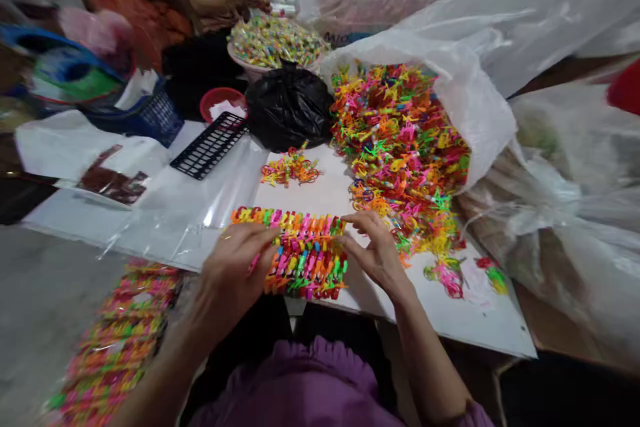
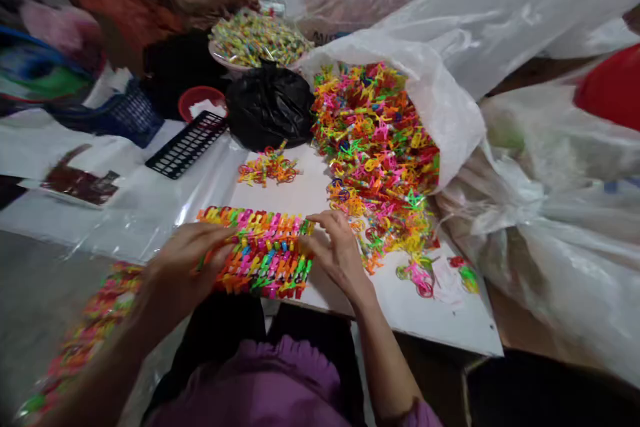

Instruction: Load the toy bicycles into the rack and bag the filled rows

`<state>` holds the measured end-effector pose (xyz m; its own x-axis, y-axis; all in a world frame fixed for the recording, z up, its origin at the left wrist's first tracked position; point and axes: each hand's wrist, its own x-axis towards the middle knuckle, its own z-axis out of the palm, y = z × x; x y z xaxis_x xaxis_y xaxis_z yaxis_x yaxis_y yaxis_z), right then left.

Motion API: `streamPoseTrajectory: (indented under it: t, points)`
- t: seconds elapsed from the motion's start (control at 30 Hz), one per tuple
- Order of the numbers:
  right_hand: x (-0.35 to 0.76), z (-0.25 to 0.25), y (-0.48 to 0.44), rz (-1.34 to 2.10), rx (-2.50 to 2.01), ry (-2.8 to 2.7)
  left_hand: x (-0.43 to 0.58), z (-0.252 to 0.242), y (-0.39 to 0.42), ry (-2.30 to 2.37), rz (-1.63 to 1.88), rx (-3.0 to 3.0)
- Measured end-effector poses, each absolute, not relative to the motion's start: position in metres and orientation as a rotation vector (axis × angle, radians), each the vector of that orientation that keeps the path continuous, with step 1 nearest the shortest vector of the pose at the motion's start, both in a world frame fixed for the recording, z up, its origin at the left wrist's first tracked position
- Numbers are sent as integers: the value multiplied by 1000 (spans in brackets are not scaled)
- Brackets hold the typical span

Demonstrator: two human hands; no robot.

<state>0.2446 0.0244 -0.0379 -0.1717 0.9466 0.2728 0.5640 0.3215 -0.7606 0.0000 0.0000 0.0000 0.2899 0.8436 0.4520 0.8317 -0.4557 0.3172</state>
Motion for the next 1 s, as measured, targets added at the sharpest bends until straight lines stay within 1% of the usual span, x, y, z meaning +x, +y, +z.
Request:
streamPoseTrajectory:
  t: [0.13,0.3,0.47,0.6,0.7,0.77,0.87,1.0]
  points:
    - [226,-21,33,559,-1217,-2049,-50,-13,-36,1806,958,2451]
    - [190,-21,33,356,-1234,-2373,-54,-25,-60,1924,1002,2417]
    - [181,-31,34,312,-1305,-2357,-37,-33,-79,1787,1023,2252]
    - [181,-33,37,339,-1322,-2314,-33,-52,-87,1792,972,1853]
    - [185,-30,39,371,-1344,-2311,-34,-68,-80,1816,881,1551]
    - [190,-28,39,392,-1377,-2312,-34,-77,-67,1805,884,1442]
    - [200,-27,34,382,-1475,-2246,-30,-87,-36,1730,929,1388]
    - [203,-29,26,239,-1645,-2113,-22,-95,9,1661,966,1424]
